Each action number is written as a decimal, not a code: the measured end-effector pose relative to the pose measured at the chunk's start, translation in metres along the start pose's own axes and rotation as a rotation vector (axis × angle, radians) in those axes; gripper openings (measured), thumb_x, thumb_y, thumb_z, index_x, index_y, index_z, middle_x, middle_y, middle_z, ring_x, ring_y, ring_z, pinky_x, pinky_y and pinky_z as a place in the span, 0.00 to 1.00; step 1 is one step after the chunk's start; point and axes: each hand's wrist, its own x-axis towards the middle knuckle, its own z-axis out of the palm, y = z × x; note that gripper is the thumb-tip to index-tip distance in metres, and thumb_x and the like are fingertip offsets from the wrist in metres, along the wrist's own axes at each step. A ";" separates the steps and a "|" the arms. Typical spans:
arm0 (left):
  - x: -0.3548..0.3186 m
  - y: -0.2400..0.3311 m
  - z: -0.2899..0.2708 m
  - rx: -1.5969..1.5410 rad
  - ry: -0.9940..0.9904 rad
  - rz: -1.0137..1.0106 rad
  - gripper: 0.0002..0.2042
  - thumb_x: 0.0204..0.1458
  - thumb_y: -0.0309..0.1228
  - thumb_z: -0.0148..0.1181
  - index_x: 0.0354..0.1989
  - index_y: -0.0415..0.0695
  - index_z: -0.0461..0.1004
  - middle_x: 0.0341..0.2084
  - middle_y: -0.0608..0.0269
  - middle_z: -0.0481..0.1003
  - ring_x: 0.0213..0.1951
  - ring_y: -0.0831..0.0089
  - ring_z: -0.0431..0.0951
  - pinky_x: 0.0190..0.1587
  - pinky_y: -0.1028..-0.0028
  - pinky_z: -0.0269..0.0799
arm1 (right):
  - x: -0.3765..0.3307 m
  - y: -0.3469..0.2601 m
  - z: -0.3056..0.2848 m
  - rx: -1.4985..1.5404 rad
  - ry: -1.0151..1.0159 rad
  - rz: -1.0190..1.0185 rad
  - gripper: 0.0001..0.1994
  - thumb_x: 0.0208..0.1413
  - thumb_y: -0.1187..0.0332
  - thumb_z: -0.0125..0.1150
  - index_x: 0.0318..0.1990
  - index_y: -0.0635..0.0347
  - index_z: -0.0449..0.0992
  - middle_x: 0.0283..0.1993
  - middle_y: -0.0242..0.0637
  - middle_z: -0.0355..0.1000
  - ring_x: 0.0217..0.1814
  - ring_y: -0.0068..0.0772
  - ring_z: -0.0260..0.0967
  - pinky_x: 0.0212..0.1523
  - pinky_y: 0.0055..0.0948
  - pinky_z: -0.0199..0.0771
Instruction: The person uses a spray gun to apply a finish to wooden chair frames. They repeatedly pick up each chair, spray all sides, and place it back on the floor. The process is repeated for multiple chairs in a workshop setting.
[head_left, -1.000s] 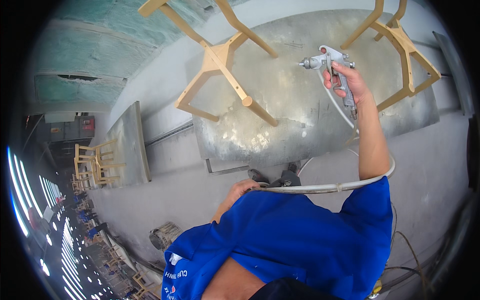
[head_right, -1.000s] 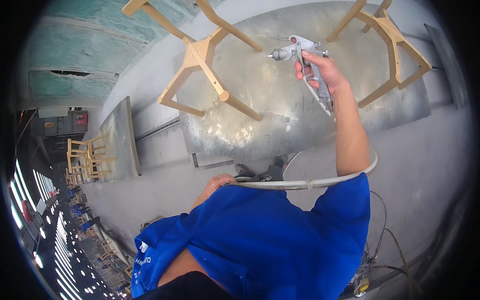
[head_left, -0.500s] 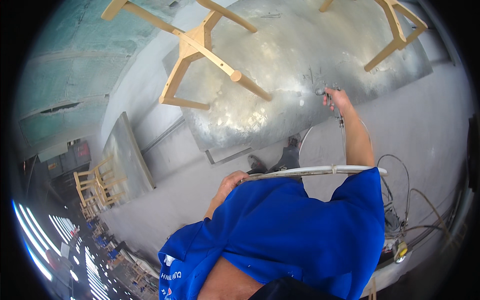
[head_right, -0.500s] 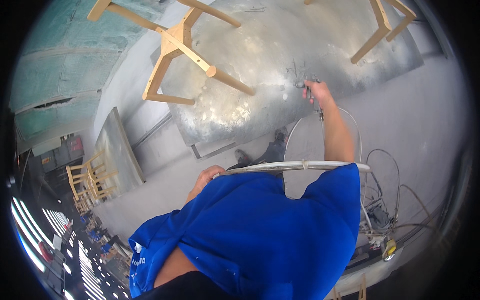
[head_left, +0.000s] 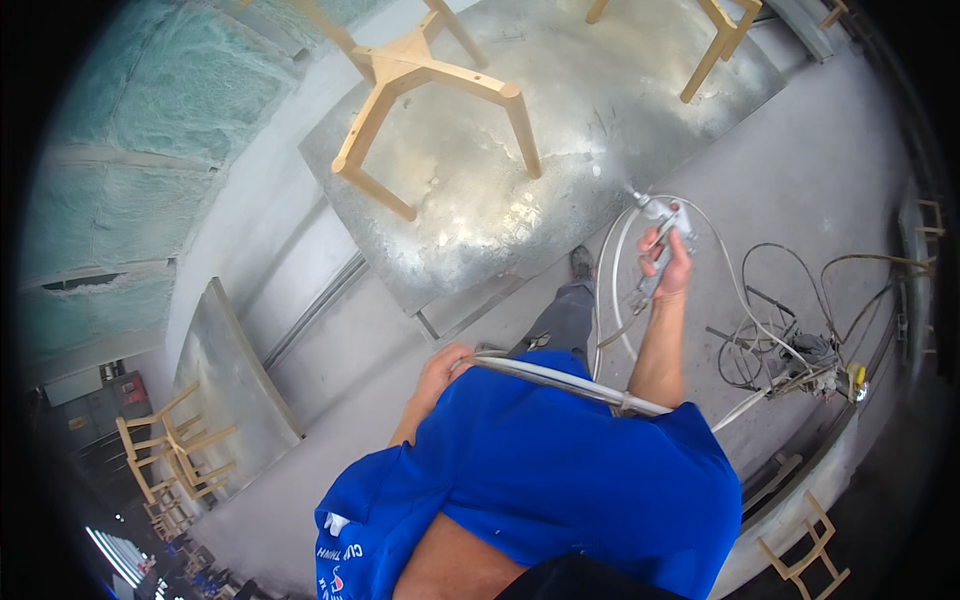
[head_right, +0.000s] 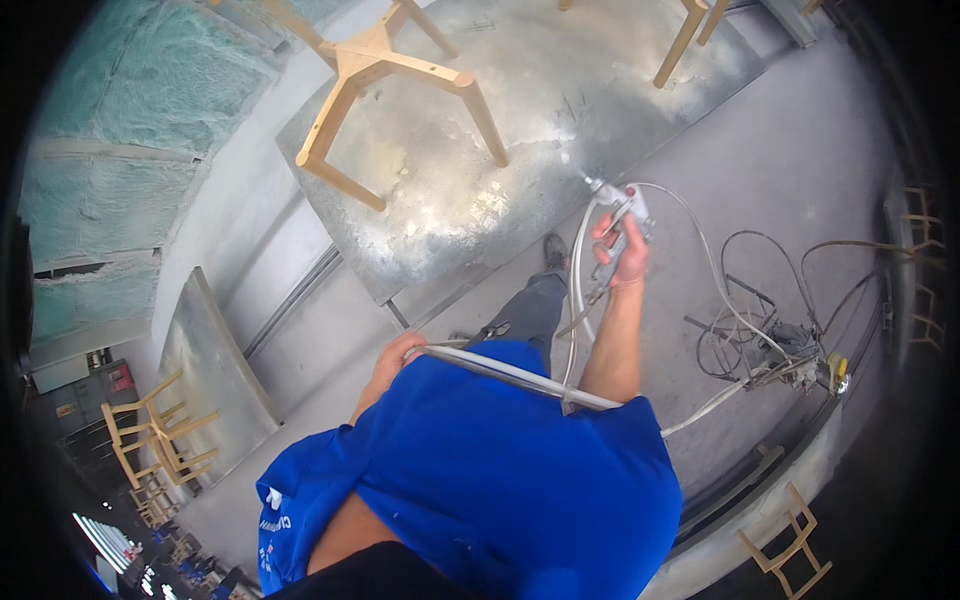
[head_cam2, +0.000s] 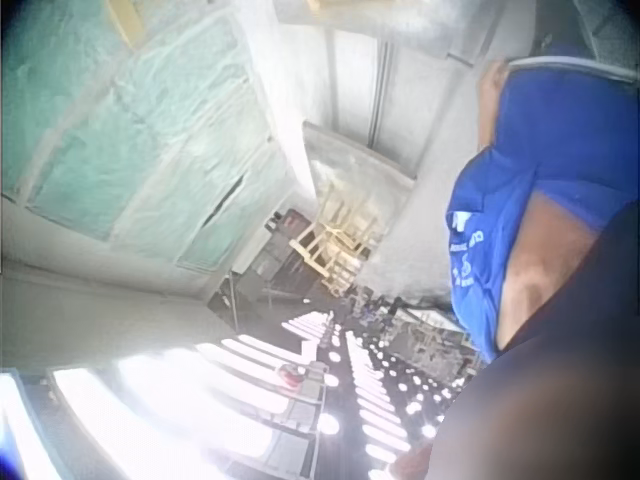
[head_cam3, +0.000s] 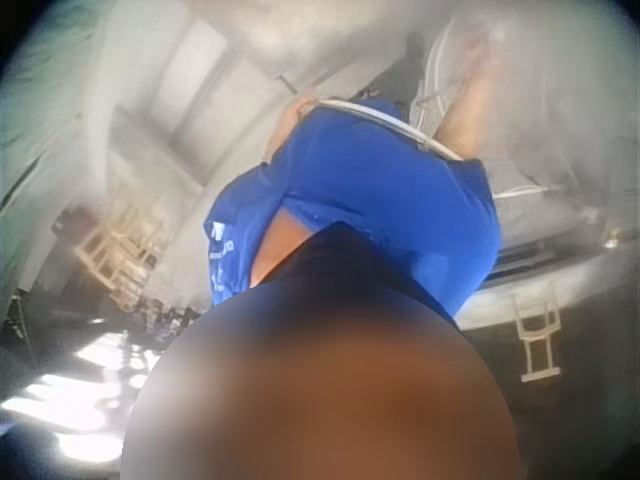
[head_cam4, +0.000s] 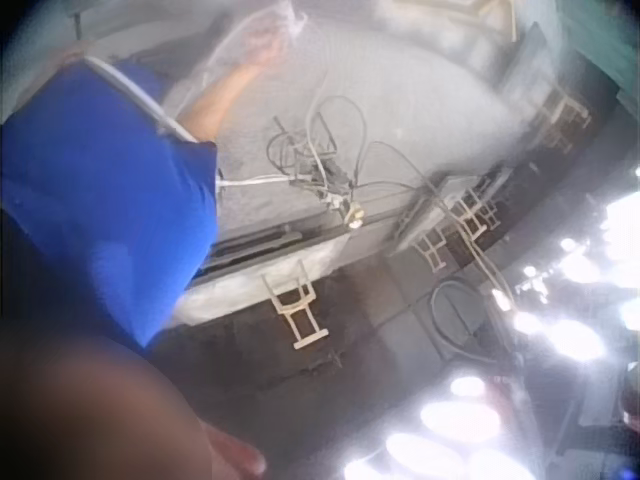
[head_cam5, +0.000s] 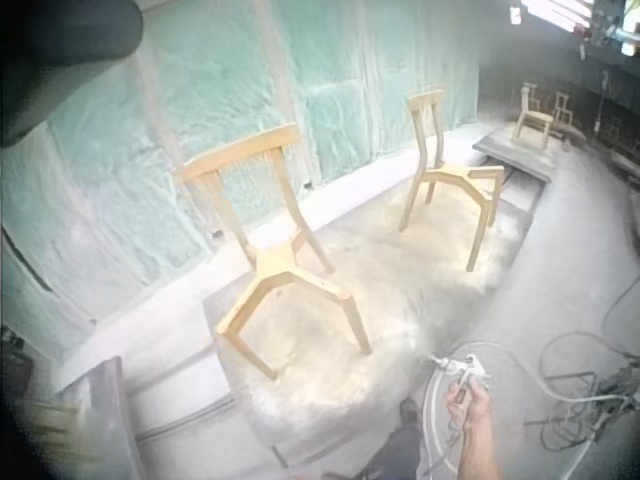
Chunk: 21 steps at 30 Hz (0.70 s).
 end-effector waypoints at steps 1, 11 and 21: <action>-0.017 -0.012 -0.012 0.002 0.014 -0.037 0.07 0.59 0.31 0.63 0.40 0.42 0.79 0.35 0.54 0.78 0.40 0.53 0.79 0.44 0.64 0.75 | -0.007 0.023 0.001 -0.065 0.098 0.004 0.19 0.71 0.58 0.53 0.67 0.45 0.65 0.36 0.36 0.72 0.34 0.30 0.73 0.15 0.20 0.62; -0.133 -0.047 -0.067 -0.106 0.060 -0.164 0.09 0.61 0.34 0.66 0.39 0.40 0.78 0.32 0.56 0.79 0.36 0.62 0.79 0.42 0.66 0.75 | -0.045 0.182 0.026 -0.607 0.778 0.050 0.08 0.66 0.64 0.57 0.45 0.57 0.73 0.29 0.35 0.74 0.25 0.29 0.74 0.16 0.28 0.65; -0.167 -0.044 -0.088 -0.115 0.069 -0.016 0.15 0.64 0.40 0.63 0.38 0.38 0.77 0.32 0.55 0.77 0.38 0.62 0.78 0.42 0.67 0.74 | -0.092 0.170 0.082 0.134 0.223 -0.290 0.12 0.69 0.57 0.56 0.48 0.55 0.75 0.34 0.33 0.75 0.32 0.27 0.74 0.17 0.26 0.65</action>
